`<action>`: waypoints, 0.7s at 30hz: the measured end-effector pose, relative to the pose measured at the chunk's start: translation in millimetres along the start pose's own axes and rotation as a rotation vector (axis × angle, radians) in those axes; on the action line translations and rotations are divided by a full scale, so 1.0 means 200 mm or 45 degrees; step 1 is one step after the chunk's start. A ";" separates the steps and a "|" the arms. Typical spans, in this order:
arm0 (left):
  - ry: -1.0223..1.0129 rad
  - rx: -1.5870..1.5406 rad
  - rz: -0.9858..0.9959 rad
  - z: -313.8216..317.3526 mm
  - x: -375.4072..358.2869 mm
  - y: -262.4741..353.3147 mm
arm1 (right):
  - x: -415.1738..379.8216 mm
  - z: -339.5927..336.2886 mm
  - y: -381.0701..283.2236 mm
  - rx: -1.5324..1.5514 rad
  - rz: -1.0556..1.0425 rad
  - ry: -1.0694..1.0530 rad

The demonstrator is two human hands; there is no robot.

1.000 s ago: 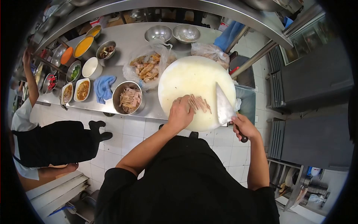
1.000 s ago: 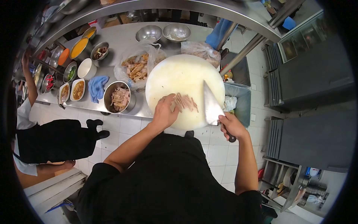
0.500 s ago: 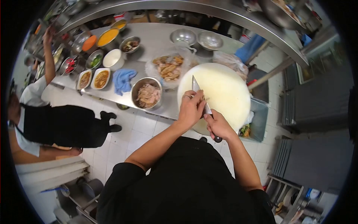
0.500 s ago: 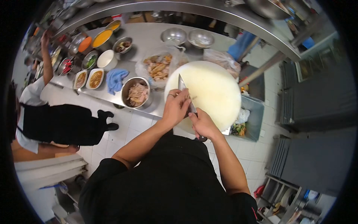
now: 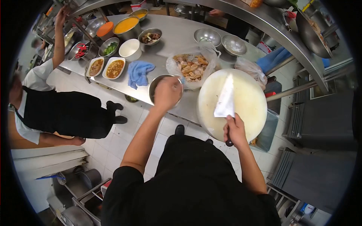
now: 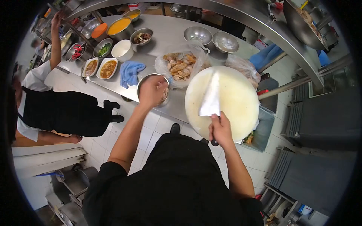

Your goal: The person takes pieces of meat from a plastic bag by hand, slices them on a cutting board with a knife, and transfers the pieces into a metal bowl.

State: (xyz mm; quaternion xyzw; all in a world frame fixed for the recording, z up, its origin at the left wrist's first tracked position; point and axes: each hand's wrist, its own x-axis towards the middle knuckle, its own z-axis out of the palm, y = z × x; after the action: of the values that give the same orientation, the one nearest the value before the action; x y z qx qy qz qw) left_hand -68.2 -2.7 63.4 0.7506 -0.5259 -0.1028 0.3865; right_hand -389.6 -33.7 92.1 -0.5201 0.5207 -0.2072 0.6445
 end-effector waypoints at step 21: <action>-0.312 0.471 0.142 -0.02 0.26 -0.06 | -0.03 -0.21 0.22 0.192 -0.009 0.478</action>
State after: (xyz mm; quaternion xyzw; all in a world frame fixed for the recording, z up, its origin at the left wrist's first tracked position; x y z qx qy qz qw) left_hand -35.2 -44.9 72.0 0.7603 -0.6196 -0.0734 0.1807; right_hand -440.2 -32.3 59.4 -0.4246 0.6129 -0.3411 0.5724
